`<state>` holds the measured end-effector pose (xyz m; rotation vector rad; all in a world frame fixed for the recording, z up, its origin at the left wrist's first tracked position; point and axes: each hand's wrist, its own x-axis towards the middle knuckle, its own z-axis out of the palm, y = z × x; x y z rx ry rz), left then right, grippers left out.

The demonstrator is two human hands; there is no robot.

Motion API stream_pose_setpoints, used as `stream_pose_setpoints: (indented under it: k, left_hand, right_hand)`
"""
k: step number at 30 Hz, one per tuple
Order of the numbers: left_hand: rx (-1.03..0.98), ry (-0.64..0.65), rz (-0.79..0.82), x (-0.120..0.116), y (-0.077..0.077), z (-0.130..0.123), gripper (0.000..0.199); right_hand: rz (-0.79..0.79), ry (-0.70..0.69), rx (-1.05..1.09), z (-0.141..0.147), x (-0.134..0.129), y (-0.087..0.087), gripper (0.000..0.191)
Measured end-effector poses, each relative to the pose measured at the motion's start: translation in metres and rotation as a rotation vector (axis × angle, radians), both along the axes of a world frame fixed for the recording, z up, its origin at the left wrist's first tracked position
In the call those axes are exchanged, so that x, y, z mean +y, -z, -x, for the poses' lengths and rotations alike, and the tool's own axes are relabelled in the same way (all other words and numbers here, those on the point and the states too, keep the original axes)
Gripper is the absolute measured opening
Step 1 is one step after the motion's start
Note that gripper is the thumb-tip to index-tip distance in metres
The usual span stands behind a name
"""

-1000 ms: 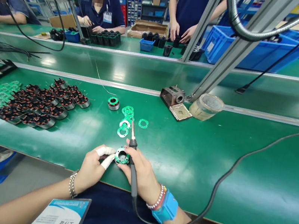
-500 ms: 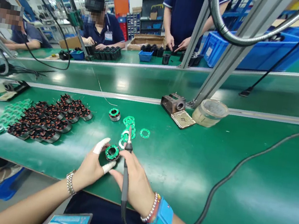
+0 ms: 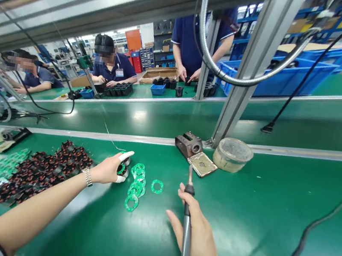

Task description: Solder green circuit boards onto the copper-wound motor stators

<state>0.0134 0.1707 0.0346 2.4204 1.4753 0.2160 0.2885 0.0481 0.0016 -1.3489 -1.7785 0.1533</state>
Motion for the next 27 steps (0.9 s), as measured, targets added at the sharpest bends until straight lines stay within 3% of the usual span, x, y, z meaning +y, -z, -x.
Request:
stream_pose_setpoints:
  k: [3,6,10,13,16,19,21,25,27]
  left_hand:
    - [-0.02,-0.09,0.023,0.037,-0.008,-0.015,0.08]
    - [0.0,-0.185,-0.015,0.09,-0.017,-0.031,0.084]
    - [0.017,-0.308,-0.063,0.156,-0.018,-0.052,0.082]
    - [0.016,-0.369,-0.073,0.181,-0.009,-0.063,0.078]
    - [-0.003,-0.396,-0.085,0.187,0.002,-0.066,0.073]
    - [-0.055,-0.396,-0.147,0.169,0.011,-0.064,0.069]
    - [-0.107,-0.358,-0.208,0.138,0.02,-0.061,0.064]
    - [-0.276,-0.18,-0.294,0.038,0.052,-0.037,0.054]
    - [-0.368,-0.167,-0.317,-0.015,0.07,-0.015,0.051]
  right_hand:
    - [-0.014,0.032,0.009,-0.004,0.004,0.0,0.031]
    - [-0.053,0.058,-0.003,-0.008,0.006,-0.001,0.031]
    - [-0.106,0.073,-0.055,-0.012,0.01,0.004,0.026]
    - [-0.121,0.076,-0.084,-0.016,0.013,0.011,0.025]
    - [-0.091,0.069,-0.073,-0.018,0.015,0.017,0.027]
    - [-0.075,0.071,-0.04,-0.018,0.015,0.018,0.027]
    - [-0.08,0.069,-0.013,-0.017,0.016,0.017,0.027]
    - [-0.085,0.082,0.028,-0.016,0.019,0.011,0.023]
    - [-0.09,0.095,0.032,-0.015,0.02,0.008,0.022]
